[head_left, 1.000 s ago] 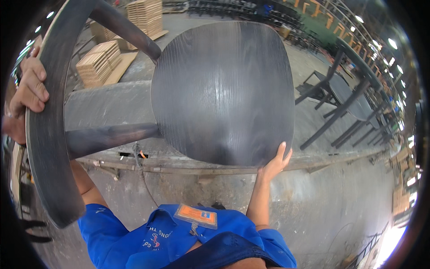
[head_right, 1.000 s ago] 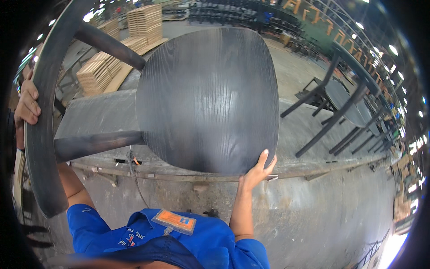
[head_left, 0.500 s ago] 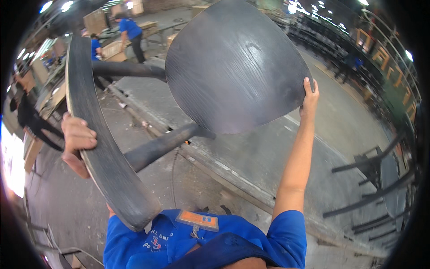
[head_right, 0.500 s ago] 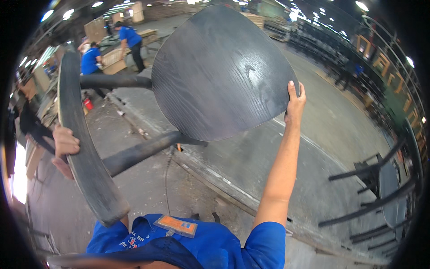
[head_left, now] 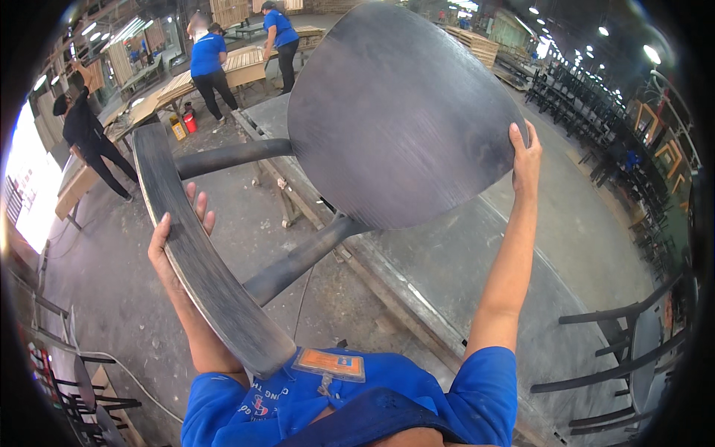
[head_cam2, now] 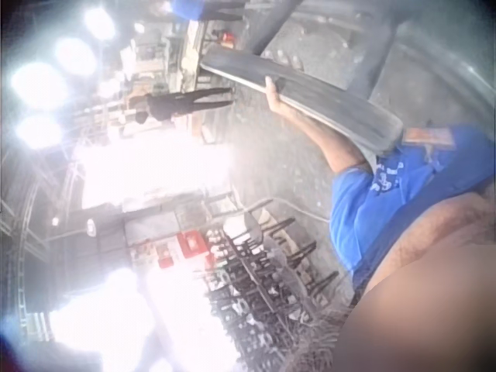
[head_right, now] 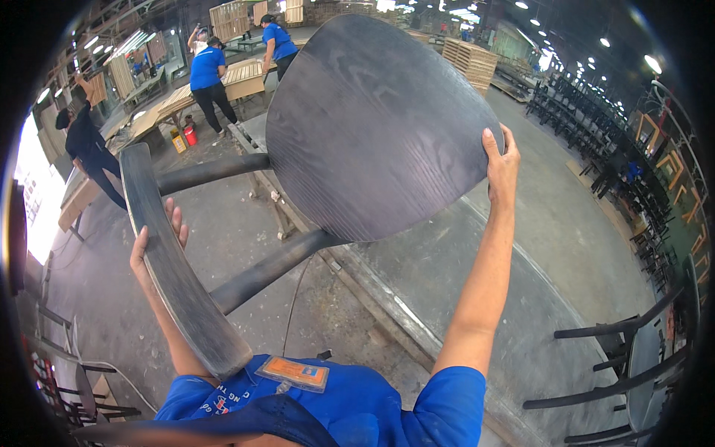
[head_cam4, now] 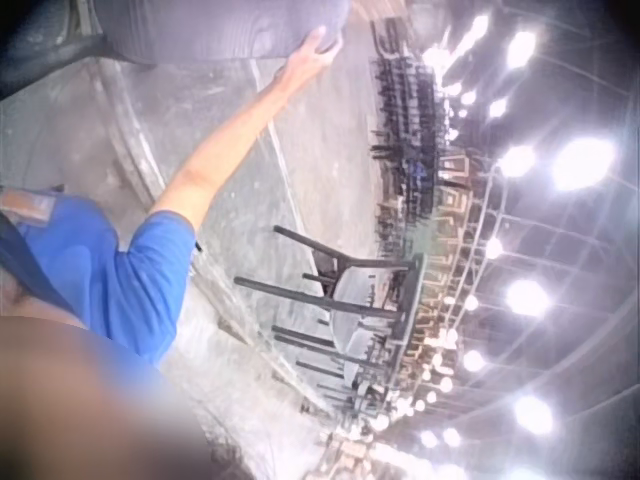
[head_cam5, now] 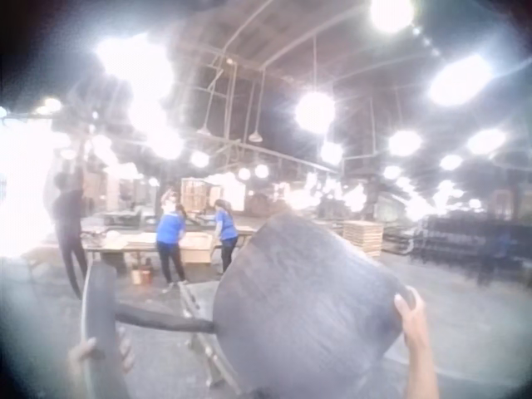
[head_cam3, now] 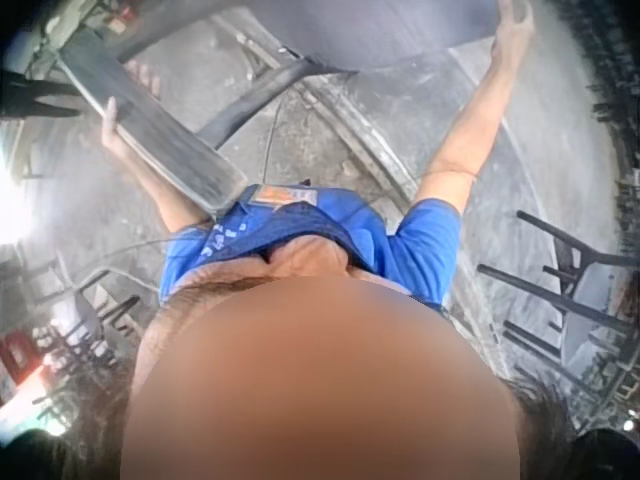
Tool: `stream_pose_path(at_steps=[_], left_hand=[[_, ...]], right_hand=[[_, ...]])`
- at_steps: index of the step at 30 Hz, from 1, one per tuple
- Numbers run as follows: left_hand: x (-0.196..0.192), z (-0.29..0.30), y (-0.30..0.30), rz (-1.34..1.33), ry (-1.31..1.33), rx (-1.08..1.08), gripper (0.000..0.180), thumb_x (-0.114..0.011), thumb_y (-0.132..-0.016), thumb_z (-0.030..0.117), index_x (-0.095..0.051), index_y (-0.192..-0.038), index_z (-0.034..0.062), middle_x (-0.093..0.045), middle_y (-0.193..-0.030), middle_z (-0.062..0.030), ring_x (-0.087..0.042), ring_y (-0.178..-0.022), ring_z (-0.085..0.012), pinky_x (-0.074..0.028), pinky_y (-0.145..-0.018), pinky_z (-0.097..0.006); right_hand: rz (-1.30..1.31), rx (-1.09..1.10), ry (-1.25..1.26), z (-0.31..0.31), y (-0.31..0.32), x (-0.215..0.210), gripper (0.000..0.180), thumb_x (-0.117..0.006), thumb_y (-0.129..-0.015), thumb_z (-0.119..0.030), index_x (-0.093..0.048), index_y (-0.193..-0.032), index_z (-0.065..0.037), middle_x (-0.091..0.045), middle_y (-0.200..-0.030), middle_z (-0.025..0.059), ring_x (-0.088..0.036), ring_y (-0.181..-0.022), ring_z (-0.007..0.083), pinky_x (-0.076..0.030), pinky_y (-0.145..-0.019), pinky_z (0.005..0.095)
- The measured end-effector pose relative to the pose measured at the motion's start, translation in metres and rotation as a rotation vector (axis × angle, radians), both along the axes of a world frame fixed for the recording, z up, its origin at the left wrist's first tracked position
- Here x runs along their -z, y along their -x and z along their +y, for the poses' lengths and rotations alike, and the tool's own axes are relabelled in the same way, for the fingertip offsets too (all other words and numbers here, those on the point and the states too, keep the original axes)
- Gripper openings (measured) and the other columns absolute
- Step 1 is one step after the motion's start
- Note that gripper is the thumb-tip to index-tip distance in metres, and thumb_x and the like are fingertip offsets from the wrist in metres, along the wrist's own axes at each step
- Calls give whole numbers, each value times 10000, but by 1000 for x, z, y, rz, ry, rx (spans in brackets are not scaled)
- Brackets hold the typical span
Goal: The person assembles a chair by attaching the seat to the frame and then placing it on the floor. The person handles the seat and frame components, aligning and securing them together.
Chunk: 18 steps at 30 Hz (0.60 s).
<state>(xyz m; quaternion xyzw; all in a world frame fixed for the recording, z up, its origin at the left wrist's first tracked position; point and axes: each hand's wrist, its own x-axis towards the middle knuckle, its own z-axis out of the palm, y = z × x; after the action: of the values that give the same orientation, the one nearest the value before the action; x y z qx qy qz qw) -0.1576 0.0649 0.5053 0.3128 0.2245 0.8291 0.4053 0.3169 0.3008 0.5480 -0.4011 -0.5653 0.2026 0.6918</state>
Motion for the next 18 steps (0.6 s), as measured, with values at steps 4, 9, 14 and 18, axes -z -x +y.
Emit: stream_pose_path(at_steps=[4, 9, 14, 18], left_hand=[[14, 0, 20, -83, 13, 4, 635, -500, -816, 150, -279, -1368, -74, -452, -1269, -229, -569, -998, -229, -569, -762, -329], [17, -21, 9, 18, 74, -62, 632, -502, -814, 147, -273, -1365, -62, -453, -1256, -220, -563, -961, -216, -569, -730, -306], [23, -46, 3, 104, 134, 96, 691, -554, -790, 179, -223, -1359, -31, -358, -1308, -183, -517, -1034, -227, -547, -813, -357], [32, -56, 4, 99, 109, 164, 710, -558, -791, 171, -191, -1369, -18, -333, -1328, -162, -495, -1059, -220, -537, -835, -371]], right_hand=[[51, 102, 32, 0, 15, 6, 625, -698, -841, -351, -492, -1258, 66, -532, -1228, 193, -512, -1131, 239, -394, -973, 343], [209, 138, 27, 8, 36, 7, 595, -695, -847, -341, -497, -1246, 53, -575, -1164, 186, -557, -1072, 235, -441, -925, 337], [323, 194, -14, 1, 39, 14, 524, -729, -822, -175, -493, -1231, 53, -597, -1134, 172, -601, -995, 237, -492, -863, 314], [355, 213, -14, -12, 45, 27, 599, -746, -779, -71, -438, -1272, 71, -573, -1187, 180, -584, -1046, 256, -474, -904, 336]])
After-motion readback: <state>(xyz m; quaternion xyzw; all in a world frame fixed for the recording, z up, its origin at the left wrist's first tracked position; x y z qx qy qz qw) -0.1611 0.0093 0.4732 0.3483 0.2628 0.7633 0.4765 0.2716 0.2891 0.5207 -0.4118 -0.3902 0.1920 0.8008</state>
